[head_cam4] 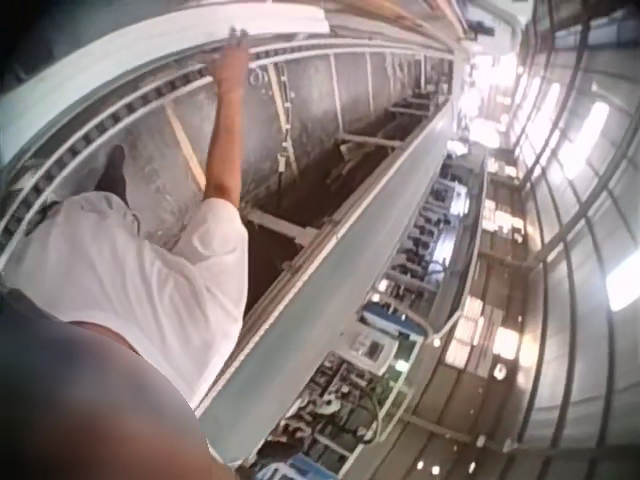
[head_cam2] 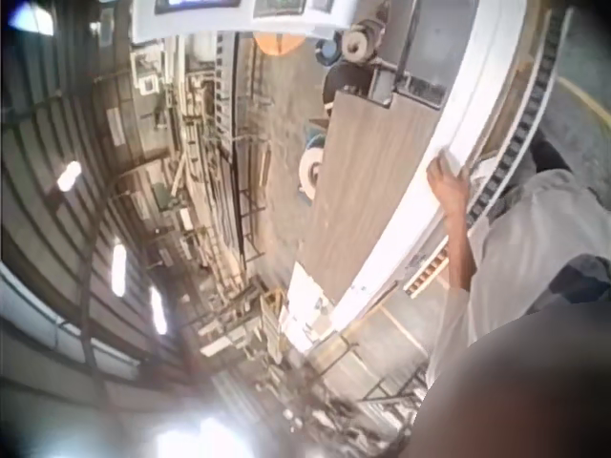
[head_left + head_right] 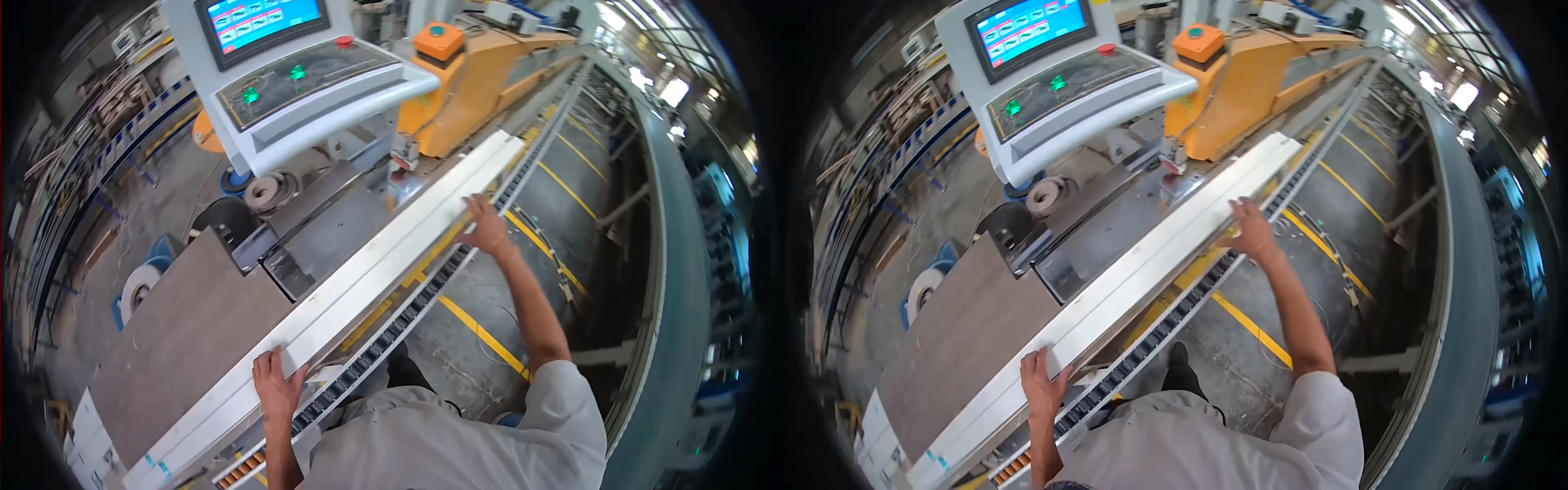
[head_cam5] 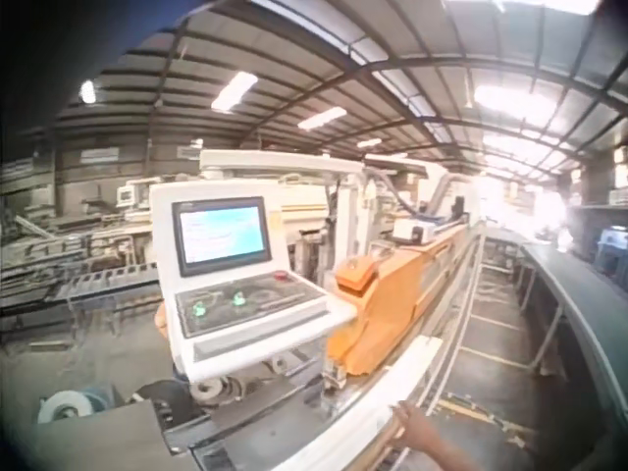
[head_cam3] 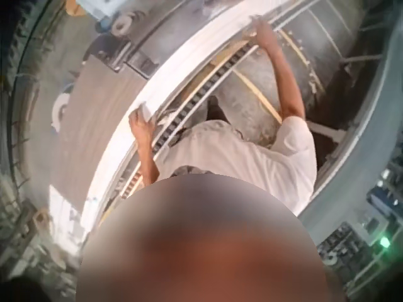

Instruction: Feed wooden boards into an industrial edge banding machine and interact with the control interface.

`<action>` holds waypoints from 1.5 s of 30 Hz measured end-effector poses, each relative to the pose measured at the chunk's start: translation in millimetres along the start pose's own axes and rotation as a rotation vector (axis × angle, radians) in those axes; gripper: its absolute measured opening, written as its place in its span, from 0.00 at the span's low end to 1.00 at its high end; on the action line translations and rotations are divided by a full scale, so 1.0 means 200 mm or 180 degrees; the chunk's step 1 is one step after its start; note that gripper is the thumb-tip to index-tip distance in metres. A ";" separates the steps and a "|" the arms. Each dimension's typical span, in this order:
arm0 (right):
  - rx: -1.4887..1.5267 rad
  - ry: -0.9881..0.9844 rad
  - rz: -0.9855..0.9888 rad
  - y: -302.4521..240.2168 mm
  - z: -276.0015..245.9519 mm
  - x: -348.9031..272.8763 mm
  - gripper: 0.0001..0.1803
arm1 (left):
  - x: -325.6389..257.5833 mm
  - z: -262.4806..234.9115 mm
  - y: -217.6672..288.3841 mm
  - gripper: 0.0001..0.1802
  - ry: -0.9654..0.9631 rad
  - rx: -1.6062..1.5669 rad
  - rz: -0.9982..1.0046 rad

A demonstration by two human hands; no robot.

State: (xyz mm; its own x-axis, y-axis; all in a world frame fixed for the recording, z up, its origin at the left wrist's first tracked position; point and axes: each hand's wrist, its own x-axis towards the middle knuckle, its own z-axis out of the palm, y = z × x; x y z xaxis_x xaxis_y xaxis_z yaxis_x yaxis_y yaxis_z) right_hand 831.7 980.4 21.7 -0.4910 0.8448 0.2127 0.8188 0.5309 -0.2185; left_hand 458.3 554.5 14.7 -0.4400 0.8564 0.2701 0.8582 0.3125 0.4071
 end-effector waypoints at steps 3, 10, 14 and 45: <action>-0.0572 -0.0298 -0.0567 0.20 0.00 0.28 0.58 | 0.05 0.00 0.03 0.36 -0.0162 0.0053 -0.0076; -0.0698 -0.0618 -0.1224 0.36 -0.01 0.50 0.46 | 0.07 -0.03 0.03 0.33 -0.0371 0.0071 -0.0202; -0.0252 -0.0321 -0.1537 0.11 -0.16 0.40 0.42 | 0.01 -0.29 -0.11 0.34 -0.0512 0.0236 -0.0292; 0.0667 -0.0695 -0.1764 -1.87 0.85 0.25 0.52 | -0.49 -1.08 -2.25 0.41 -0.1531 0.1376 -0.0872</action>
State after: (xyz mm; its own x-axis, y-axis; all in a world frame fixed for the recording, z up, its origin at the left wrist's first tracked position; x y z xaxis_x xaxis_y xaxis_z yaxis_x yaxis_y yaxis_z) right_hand 450.9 836.4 -47.9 -0.8931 0.4230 0.1533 0.3607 0.8768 -0.3181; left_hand 58.7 242.0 -6.1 -0.5754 0.7790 -0.2491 0.8051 0.5931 -0.0050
